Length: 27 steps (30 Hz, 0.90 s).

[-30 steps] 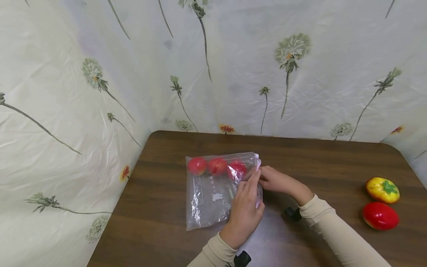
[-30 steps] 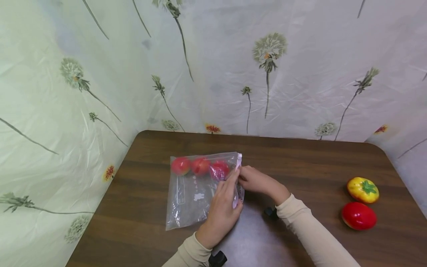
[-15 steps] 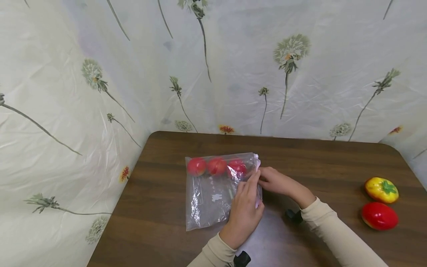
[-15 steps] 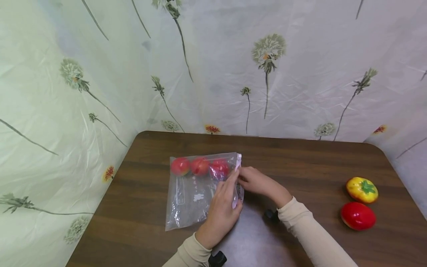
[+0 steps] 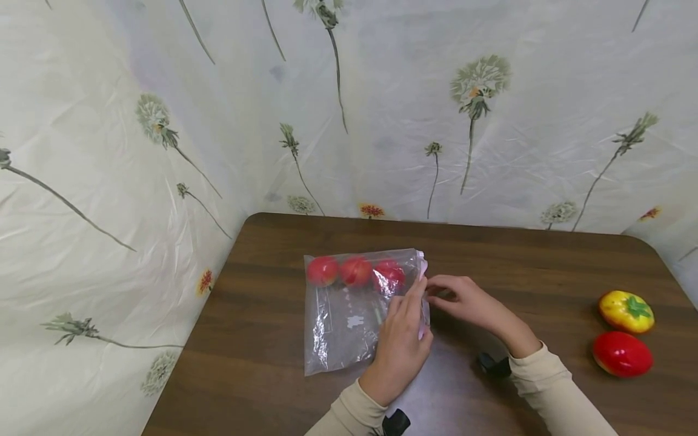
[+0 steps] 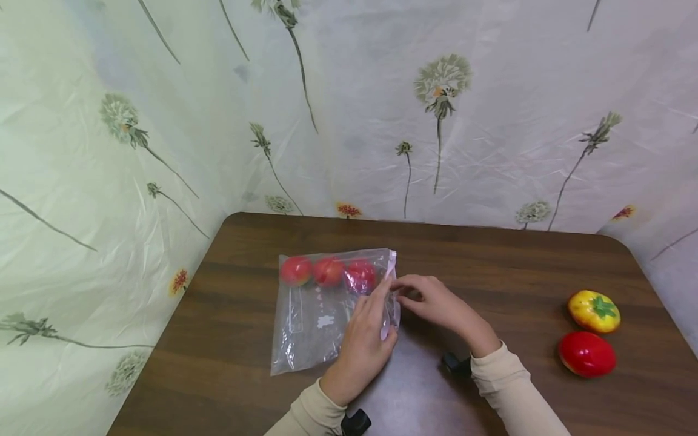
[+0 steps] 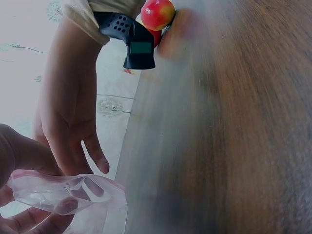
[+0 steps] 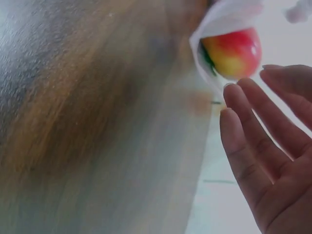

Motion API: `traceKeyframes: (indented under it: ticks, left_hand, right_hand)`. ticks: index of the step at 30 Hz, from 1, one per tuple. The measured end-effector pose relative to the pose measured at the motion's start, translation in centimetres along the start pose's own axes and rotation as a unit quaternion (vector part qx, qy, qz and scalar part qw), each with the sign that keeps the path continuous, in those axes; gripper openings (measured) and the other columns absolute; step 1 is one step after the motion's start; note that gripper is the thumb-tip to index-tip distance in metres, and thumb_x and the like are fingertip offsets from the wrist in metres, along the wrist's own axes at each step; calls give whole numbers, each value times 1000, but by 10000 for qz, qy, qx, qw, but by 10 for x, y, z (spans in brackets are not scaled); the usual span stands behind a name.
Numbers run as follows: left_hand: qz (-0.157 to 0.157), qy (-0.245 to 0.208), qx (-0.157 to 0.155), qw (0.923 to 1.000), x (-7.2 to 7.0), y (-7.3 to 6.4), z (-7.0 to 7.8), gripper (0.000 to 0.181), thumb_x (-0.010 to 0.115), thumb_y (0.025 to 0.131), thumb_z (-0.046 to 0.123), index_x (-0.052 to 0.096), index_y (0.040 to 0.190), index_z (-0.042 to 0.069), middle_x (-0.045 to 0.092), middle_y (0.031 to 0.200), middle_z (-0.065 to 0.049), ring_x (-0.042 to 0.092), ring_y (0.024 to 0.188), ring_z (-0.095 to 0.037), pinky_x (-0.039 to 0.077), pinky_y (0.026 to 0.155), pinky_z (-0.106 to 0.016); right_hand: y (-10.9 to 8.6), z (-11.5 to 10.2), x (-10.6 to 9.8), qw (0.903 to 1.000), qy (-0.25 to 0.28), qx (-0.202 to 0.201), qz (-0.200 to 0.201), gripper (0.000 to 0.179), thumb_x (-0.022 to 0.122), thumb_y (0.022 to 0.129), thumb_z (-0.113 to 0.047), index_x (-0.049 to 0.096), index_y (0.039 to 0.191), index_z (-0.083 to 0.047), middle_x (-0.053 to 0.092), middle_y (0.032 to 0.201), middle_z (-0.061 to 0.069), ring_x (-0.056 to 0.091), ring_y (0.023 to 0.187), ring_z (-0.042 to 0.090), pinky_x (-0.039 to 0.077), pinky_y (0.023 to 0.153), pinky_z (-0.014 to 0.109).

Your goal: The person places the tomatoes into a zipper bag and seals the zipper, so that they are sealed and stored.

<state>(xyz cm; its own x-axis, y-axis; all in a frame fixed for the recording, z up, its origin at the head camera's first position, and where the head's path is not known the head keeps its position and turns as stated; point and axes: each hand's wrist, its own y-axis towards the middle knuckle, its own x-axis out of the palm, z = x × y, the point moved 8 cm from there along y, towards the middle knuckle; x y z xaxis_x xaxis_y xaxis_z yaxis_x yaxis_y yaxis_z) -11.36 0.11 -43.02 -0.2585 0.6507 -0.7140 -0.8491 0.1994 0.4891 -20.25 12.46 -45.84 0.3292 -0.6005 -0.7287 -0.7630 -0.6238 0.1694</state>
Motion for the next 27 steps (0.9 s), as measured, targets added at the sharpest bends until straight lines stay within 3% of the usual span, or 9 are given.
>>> traceKeyframes:
  ticks: [4, 14, 21, 27]
  left_hand:
    - [-81, -49, -77, 9999, 0, 0, -1, 99, 84, 77, 4, 33, 161, 15, 43, 164, 1, 57, 106, -15, 52, 80, -22]
    - [-103, 9, -202, 9997, 0, 1, -2, 99, 86, 76, 5, 35, 160, 15, 43, 164, 4, 57, 106, -15, 52, 76, -20]
    - [-92, 45, -186, 9998, 1, 2, -3, 99, 86, 74, 5, 36, 159, 15, 44, 163, 4, 58, 106, -15, 52, 78, -21]
    - [-146, 57, -232, 9996, 1, 1, -3, 99, 86, 75, 6, 36, 160, 16, 44, 163, 4, 58, 107, -15, 53, 75, -20]
  right_hand:
    - [-10, -1, -9, 9998, 58, 103, 190, 35, 75, 91, -2, 70, 125, -7, 76, 118, 12, 74, 100, 22, 62, 84, 44]
    - [-33, -4, -36, 9967, -149, 184, 771, 37, 75, 90, -2, 69, 127, -3, 75, 121, 14, 75, 96, 17, 62, 81, 44]
    - [-53, 1, -46, 9931, -302, 354, 1073, 40, 78, 90, -7, 70, 129, -14, 74, 123, 10, 75, 97, 12, 59, 84, 23]
    - [-72, 14, -51, 9880, -328, 871, 1236, 41, 80, 90, -15, 70, 129, -16, 74, 126, 9, 75, 96, 8, 52, 87, 10]
